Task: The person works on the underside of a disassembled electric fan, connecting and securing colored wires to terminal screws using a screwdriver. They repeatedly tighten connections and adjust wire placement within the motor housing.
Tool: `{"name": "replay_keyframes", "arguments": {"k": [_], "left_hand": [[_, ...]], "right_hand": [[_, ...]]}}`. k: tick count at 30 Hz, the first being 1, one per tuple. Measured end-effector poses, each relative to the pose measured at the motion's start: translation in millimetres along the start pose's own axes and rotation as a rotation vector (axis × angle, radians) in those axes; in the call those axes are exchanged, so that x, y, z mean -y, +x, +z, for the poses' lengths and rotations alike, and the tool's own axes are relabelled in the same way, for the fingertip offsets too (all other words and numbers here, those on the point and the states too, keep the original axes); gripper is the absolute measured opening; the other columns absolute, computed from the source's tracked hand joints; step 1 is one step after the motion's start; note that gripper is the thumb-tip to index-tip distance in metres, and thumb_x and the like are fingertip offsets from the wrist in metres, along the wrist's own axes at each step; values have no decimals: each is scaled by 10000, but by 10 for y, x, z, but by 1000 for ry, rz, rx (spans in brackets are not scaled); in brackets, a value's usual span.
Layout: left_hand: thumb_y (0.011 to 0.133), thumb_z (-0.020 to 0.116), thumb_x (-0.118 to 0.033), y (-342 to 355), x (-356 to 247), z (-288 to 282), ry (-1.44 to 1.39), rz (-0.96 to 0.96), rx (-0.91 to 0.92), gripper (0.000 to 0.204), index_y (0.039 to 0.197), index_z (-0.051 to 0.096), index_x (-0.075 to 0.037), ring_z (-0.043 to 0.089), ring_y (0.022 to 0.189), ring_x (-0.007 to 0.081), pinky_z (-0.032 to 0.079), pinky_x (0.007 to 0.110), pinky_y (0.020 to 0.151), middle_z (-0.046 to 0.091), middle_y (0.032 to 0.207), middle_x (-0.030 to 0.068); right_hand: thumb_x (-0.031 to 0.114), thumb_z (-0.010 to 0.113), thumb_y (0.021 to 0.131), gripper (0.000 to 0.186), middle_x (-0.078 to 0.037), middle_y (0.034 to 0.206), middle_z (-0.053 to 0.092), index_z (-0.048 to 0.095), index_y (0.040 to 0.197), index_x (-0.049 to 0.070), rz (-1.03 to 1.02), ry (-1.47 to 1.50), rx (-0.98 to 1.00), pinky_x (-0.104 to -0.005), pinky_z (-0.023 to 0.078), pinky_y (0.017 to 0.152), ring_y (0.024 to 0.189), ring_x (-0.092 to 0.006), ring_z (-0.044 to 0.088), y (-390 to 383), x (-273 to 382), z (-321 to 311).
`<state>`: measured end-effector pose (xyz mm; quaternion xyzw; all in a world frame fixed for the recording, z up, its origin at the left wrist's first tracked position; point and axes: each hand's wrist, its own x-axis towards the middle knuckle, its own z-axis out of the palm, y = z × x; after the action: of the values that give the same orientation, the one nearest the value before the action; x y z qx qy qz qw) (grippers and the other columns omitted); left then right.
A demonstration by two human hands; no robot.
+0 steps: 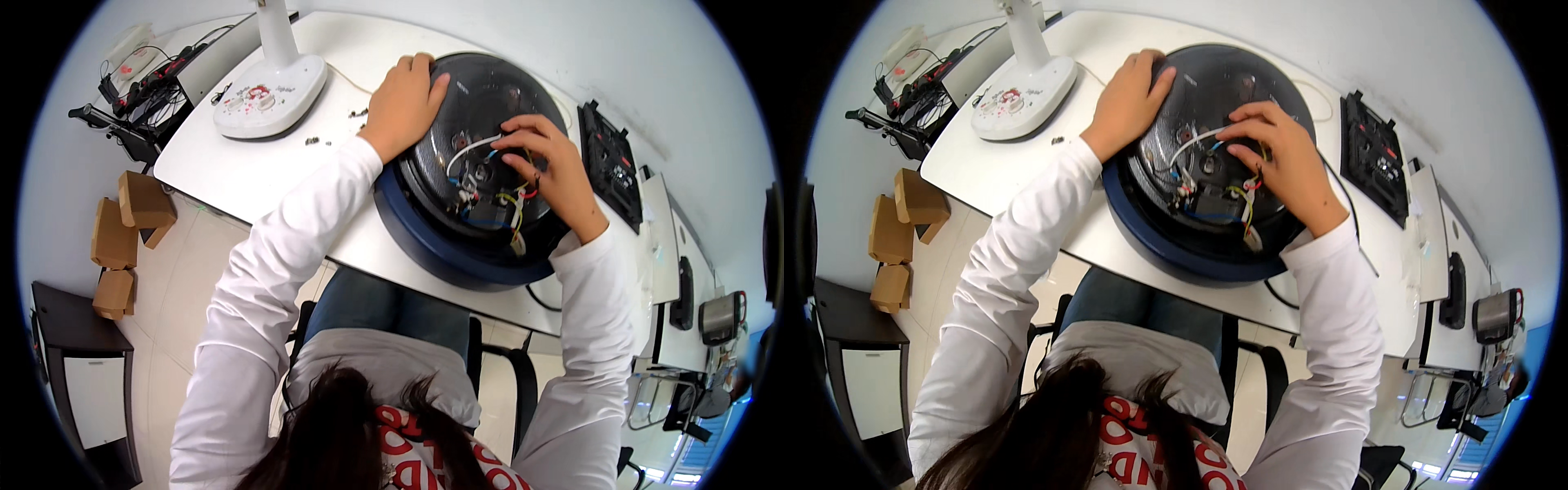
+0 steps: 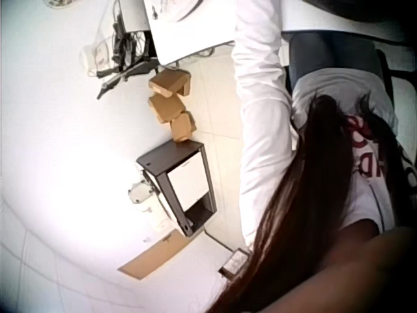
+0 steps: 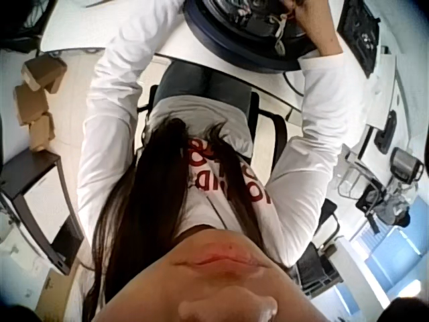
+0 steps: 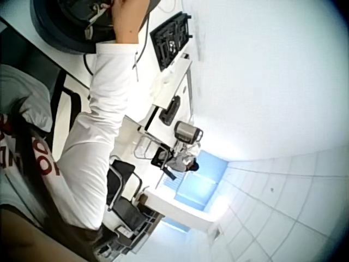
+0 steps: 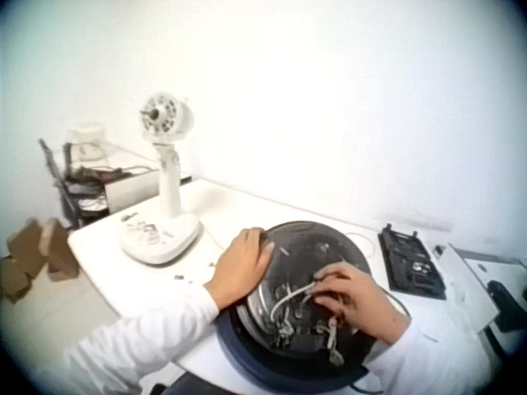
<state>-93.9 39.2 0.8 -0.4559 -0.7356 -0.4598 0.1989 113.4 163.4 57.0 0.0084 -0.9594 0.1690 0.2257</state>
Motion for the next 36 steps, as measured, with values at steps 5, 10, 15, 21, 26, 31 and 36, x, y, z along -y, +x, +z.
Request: {"name": "replay_keyframes", "arguments": {"k": [5, 10, 15, 21, 26, 31, 36], "left_hand": [[951, 573, -255, -124, 93, -119, -124, 31, -6, 410, 1244, 494, 21, 530, 1122, 384, 440, 402, 954, 536, 1219, 246], [967, 564, -196, -274, 62, -500, -270, 42, -8, 290, 1225, 557, -63, 561, 1134, 219, 471, 356, 894, 586, 1210, 99], [958, 589, -189, -109, -351, -706, -512, -26, 329, 215, 1095, 624, -27, 620, 855, 136, 478, 278, 752, 688, 952, 58], [919, 616, -353, 193, -743, -361, 53, 317, 682, 328, 886, 628, -26, 646, 699, 280, 491, 365, 612, 669, 765, 128], [890, 617, -429, 153, -874, 4, 452, 511, 575, 393, 856, 617, -37, 666, 639, 328, 504, 420, 556, 663, 673, 133], [908, 578, -265, 183, -873, 144, 517, 712, 575, 228, 960, 594, -44, 671, 633, 312, 505, 417, 542, 652, 652, 104], [885, 565, -187, 326, -860, 77, 569, 859, 678, 178, 1034, 597, -95, 675, 672, 307, 510, 418, 568, 661, 706, 117]], "right_hand": [[91, 614, 902, 358, -79, 1236, 600, 609, 1260, 102, 216, 148, -242, -313, 442, 938, 1131, -218, 564, -193, -169, -158], [241, 602, 952, 546, -130, 1402, 474, 417, 1439, 79, 668, 616, -280, -310, 355, 1065, 1297, -206, 442, -519, -191, -234], [329, 603, 951, 638, -142, 1477, 382, 340, 1493, 118, 783, 604, -191, -318, 315, 1097, 1349, -198, 379, -681, -185, -328], [362, 614, 938, 654, -137, 1461, 380, 343, 1485, 128, 773, 668, -230, -325, 312, 1095, 1313, -199, 399, -613, -181, -265], [375, 613, 931, 664, -161, 1468, 374, 340, 1487, 137, 747, 699, -282, -325, 302, 1092, 1306, -209, 401, -605, -85, -185], [244, 609, 934, 648, -213, 1517, 323, 303, 1458, 17, 701, 743, -340, -375, 237, 1161, 1435, -333, 280, -679, -78, -160], [240, 637, 896, 675, -234, 1474, 361, 326, 1446, 2, 622, 654, -365, -384, 263, 1143, 1388, -352, 332, -675, -120, -84]]}}
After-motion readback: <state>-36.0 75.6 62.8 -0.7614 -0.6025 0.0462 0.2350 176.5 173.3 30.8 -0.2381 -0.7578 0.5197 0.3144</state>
